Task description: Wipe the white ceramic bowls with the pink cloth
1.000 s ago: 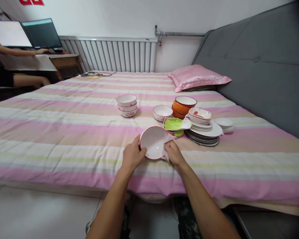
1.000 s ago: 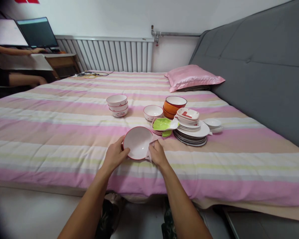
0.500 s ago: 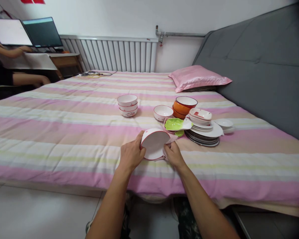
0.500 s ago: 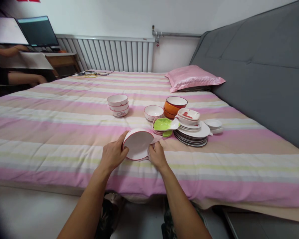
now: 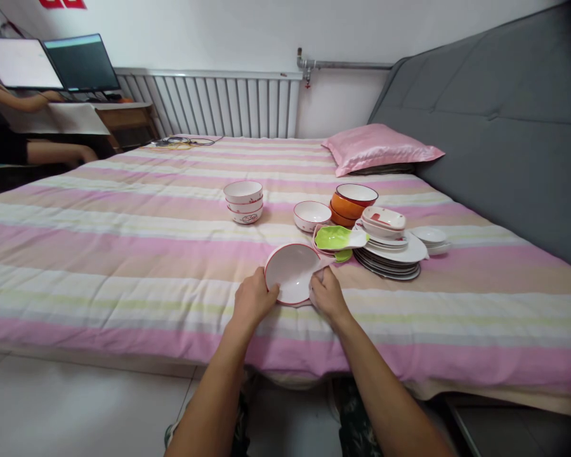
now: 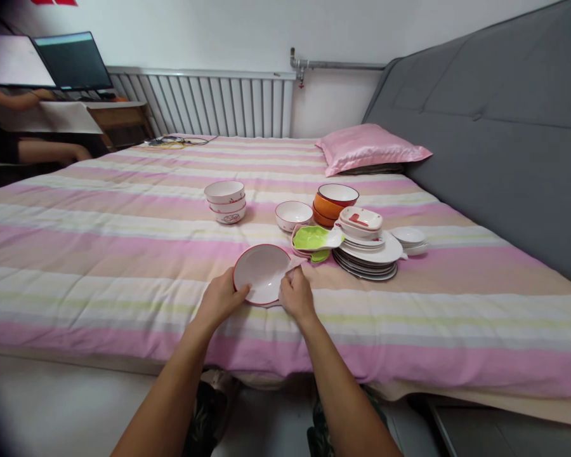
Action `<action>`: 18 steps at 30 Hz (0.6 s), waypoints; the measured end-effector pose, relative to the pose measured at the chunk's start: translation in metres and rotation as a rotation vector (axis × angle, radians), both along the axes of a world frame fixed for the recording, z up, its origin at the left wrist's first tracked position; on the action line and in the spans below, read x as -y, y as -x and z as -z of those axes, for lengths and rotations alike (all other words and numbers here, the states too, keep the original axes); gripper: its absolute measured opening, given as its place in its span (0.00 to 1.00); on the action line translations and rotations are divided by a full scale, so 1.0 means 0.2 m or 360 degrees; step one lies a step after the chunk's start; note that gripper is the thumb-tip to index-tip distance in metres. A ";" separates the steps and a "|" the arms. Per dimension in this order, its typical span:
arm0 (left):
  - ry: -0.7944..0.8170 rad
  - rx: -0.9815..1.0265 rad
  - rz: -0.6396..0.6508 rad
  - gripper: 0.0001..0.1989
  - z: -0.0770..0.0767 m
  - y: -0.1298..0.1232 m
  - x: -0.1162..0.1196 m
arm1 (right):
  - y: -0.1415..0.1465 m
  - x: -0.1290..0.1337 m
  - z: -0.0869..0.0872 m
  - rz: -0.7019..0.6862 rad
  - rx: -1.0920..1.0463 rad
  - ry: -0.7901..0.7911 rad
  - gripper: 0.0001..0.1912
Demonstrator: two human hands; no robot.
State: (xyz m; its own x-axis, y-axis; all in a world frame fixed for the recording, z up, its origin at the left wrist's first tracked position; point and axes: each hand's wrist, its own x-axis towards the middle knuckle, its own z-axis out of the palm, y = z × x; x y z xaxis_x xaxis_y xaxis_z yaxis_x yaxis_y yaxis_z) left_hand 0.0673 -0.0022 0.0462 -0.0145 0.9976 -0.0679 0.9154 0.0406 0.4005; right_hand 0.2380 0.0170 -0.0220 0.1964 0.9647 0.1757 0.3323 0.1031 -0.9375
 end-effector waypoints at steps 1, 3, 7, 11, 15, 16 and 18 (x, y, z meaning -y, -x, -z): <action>0.0012 0.0004 0.0002 0.17 0.00 0.00 0.00 | 0.00 0.00 0.00 -0.0001 0.0017 0.0010 0.17; 0.0022 -0.0010 0.0002 0.18 0.00 -0.01 -0.01 | 0.00 0.01 0.00 0.0015 0.0043 0.0025 0.16; -0.0043 -0.0116 0.0032 0.18 -0.01 -0.01 0.00 | 0.00 0.02 0.00 0.0062 0.0052 0.0011 0.10; -0.0126 -0.0257 0.0061 0.17 -0.02 -0.01 0.01 | 0.00 0.04 -0.01 0.0070 0.0067 -0.0015 0.08; -0.0189 -0.0340 0.0072 0.21 -0.02 0.01 0.01 | 0.01 0.04 -0.02 0.0062 0.0092 -0.0044 0.07; -0.0199 -0.0351 0.0075 0.21 -0.02 0.01 0.01 | 0.01 0.04 -0.02 0.0063 0.0100 -0.0046 0.07; -0.0226 -0.0362 0.0087 0.22 -0.02 0.01 0.00 | 0.01 0.04 -0.02 0.0068 0.0118 -0.0037 0.07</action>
State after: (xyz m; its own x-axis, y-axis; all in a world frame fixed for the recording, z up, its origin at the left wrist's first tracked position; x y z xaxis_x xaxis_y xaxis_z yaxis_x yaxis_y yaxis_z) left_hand 0.0647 -0.0032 0.0510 0.0409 0.9966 0.0713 0.9818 -0.0534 0.1824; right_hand 0.2359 0.0085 -0.0181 0.2231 0.9511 0.2136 0.4055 0.1087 -0.9076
